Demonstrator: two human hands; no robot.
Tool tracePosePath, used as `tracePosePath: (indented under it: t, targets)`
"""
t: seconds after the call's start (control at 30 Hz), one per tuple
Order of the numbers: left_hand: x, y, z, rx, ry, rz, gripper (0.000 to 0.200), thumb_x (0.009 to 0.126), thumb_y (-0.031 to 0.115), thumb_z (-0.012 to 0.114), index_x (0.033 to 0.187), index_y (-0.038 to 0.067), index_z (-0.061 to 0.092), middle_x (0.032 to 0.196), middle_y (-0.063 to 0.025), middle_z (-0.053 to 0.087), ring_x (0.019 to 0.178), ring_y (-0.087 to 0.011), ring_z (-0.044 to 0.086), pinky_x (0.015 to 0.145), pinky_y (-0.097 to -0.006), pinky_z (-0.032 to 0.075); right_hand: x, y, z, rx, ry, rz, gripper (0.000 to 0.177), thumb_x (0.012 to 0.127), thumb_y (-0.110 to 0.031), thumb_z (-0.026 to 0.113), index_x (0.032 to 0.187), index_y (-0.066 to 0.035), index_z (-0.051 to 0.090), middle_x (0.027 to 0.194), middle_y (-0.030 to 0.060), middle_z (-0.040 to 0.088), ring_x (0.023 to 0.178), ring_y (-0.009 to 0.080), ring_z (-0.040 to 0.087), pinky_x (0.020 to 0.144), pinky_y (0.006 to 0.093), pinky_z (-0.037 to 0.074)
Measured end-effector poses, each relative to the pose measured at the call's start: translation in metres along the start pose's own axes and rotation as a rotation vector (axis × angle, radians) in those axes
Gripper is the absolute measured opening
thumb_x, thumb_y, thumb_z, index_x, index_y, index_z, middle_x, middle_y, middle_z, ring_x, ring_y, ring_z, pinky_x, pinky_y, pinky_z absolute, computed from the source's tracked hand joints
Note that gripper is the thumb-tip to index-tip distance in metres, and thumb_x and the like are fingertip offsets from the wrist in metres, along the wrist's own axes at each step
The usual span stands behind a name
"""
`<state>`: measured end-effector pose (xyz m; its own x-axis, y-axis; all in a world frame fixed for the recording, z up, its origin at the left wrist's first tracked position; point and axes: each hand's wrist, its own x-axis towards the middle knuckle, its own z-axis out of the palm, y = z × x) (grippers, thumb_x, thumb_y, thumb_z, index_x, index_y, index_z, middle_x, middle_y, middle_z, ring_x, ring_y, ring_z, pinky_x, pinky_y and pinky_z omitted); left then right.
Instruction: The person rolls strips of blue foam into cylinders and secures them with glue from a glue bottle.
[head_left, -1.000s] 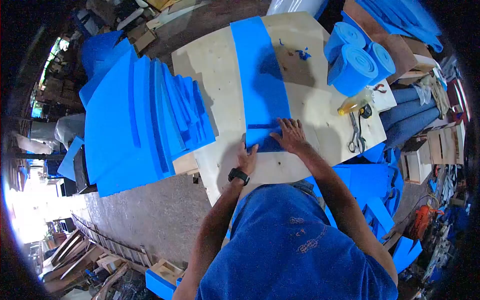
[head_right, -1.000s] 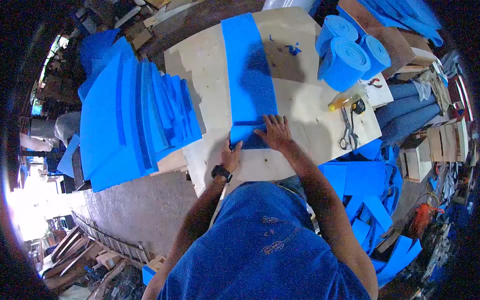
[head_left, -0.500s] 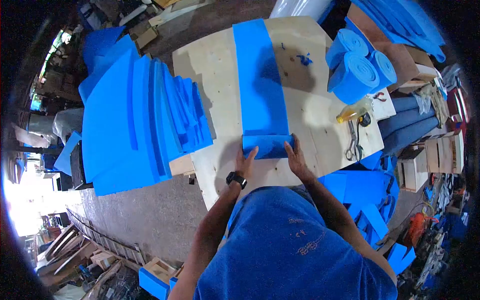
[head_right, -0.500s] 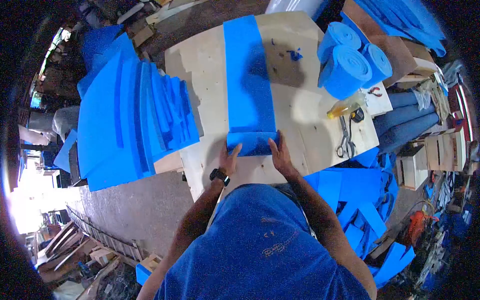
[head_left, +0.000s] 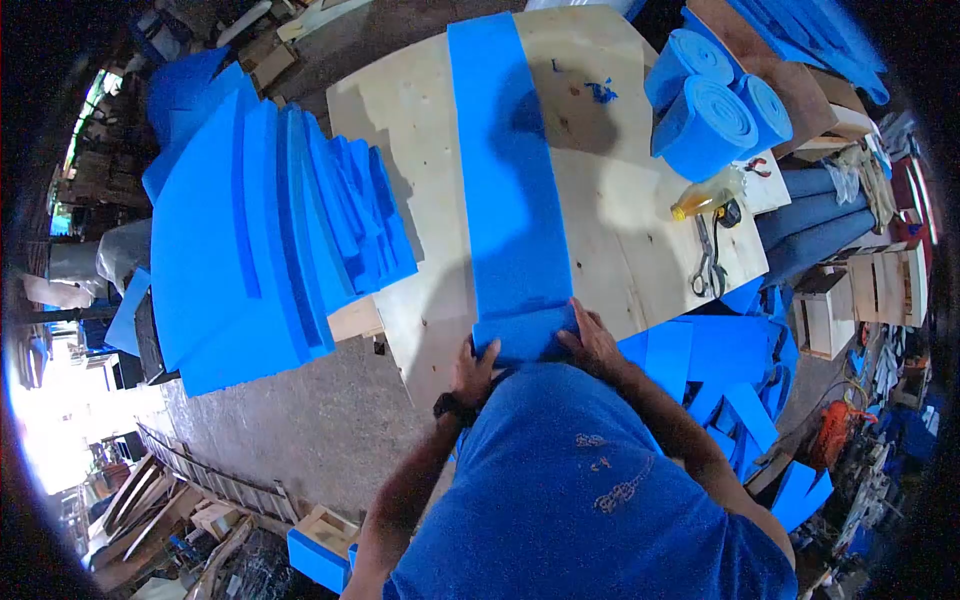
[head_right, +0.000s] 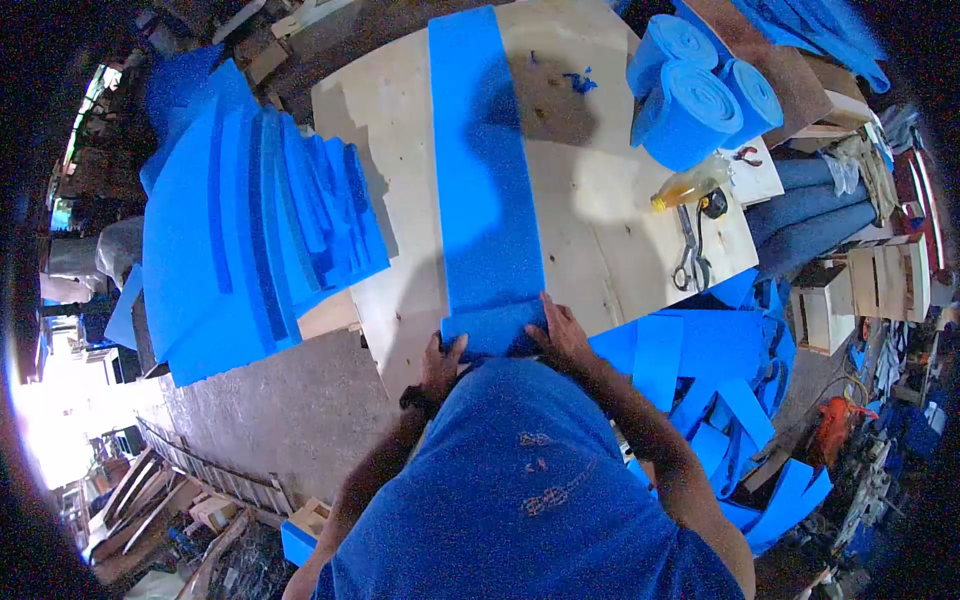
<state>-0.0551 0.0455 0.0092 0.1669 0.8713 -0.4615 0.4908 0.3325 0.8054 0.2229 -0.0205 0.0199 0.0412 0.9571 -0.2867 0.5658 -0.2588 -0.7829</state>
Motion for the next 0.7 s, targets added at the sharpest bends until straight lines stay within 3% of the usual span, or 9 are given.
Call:
tracePosePath:
  t: [0.17,0.27,0.57,0.67,0.7]
  targets:
    - [0.012,0.012,0.008,-0.074,0.026,0.030,0.073,0.085,0.050,0.075,0.134,-0.001,0.053,0.121,-0.0227,0.066,0.113,-0.0368,0.064,0.095,-0.0461,0.050,0.038,-0.003,0.012,-0.243,0.243,-0.077,0.058,0.100,-0.040,0.056,0.137,0.004,0.048,0.129,0.0299,0.056,0.122,0.0462,0.051,0.104,0.0523,0.042]
    - [0.013,0.006,0.002,-0.008,-0.068,0.087,0.078,0.083,0.050,0.077,0.135,-0.002,0.051,0.124,-0.0241,0.064,0.116,-0.0362,0.062,0.098,-0.0459,0.049,0.041,0.000,0.008,-0.108,0.214,-0.080,0.045,0.098,-0.037,0.059,0.120,0.002,0.058,0.116,0.0271,0.062,0.111,0.0465,0.057,0.095,0.0529,0.048]
    - [-0.005,0.005,-0.003,0.037,-0.043,0.038,0.075,0.084,0.051,0.074,0.131,-0.004,0.055,0.122,-0.0266,0.065,0.116,-0.0373,0.062,0.098,-0.0472,0.049,0.023,-0.012,0.011,-0.247,0.217,-0.029,0.034,0.097,-0.035,0.061,0.102,-0.001,0.061,0.099,0.0239,0.063,0.092,0.0428,0.062,0.078,0.0539,0.052]
    - [0.009,0.028,-0.006,0.160,-0.035,0.055,0.070,0.086,0.054,0.070,0.122,-0.005,0.061,0.120,-0.0276,0.065,0.113,-0.0396,0.063,0.095,-0.0474,0.049,0.035,-0.028,-0.001,-0.393,0.102,0.130,0.033,0.097,-0.034,0.062,0.099,-0.001,0.060,0.098,0.0234,0.064,0.094,0.0432,0.062,0.080,0.0545,0.051]
    - [0.019,0.032,-0.010,0.199,-0.065,0.056,0.069,0.086,0.055,0.069,0.120,-0.005,0.062,0.118,-0.0276,0.066,0.112,-0.0407,0.063,0.095,-0.0475,0.049,0.041,-0.028,-0.002,-0.441,0.146,0.084,0.033,0.097,-0.035,0.061,0.102,-0.002,0.060,0.100,0.0231,0.064,0.098,0.0427,0.061,0.083,0.0540,0.050]
